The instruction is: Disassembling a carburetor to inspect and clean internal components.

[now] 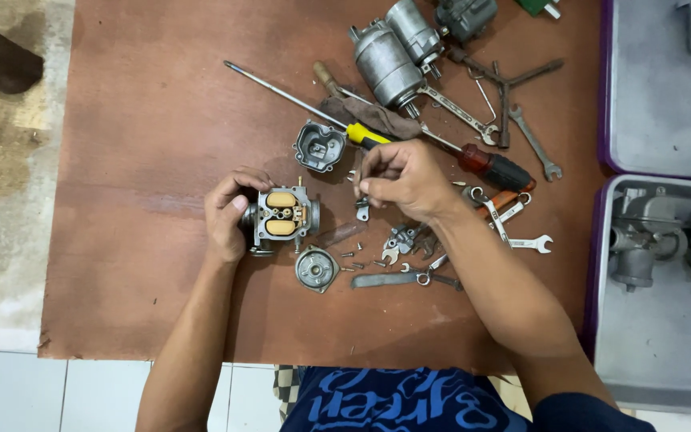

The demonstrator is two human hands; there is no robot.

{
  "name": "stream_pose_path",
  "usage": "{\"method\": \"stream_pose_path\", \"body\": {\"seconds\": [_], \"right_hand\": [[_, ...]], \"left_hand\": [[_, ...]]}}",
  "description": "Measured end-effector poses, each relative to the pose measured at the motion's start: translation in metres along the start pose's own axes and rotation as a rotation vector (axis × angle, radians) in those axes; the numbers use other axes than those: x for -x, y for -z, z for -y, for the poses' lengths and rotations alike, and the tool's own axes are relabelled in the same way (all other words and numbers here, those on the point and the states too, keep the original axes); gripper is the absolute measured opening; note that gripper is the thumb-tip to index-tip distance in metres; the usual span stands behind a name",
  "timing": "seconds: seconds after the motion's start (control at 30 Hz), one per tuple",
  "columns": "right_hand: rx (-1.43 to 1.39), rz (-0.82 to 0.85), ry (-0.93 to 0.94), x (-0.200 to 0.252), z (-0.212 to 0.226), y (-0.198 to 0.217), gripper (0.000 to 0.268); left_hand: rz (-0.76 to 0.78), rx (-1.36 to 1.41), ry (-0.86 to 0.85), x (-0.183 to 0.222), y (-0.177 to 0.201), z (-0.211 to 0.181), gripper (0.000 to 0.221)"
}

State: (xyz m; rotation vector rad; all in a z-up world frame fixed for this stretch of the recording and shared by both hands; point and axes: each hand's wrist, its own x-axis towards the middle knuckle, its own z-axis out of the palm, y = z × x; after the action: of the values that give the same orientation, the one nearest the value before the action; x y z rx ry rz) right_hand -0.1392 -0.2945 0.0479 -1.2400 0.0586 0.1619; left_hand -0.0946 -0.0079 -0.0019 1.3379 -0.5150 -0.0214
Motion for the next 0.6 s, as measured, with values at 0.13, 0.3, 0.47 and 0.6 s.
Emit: {"method": "stream_pose_path", "body": {"seconds": [0.13, 0.3, 0.47, 0.6], "right_hand": [[-0.089, 0.044, 0.029, 0.000, -0.001, -0.017, 0.010], [-0.327, 0.038, 0.025, -0.009, -0.014, -0.029, 0.023], [-0.409, 0.022, 0.015, -0.014, -0.019, -0.031, 0.036], [-0.399, 0.015, 0.037, -0.016, -0.022, -0.031, 0.036]], "left_hand": [[0.010, 0.001, -0.004, 0.001, 0.001, 0.000, 0.050], [0.017, 0.026, -0.015, 0.000, 0.000, 0.000, 0.049], [0.008, 0.025, -0.018, 0.000, -0.003, -0.004, 0.049], [0.021, 0.040, -0.020, 0.000, -0.003, -0.004, 0.049]]}}
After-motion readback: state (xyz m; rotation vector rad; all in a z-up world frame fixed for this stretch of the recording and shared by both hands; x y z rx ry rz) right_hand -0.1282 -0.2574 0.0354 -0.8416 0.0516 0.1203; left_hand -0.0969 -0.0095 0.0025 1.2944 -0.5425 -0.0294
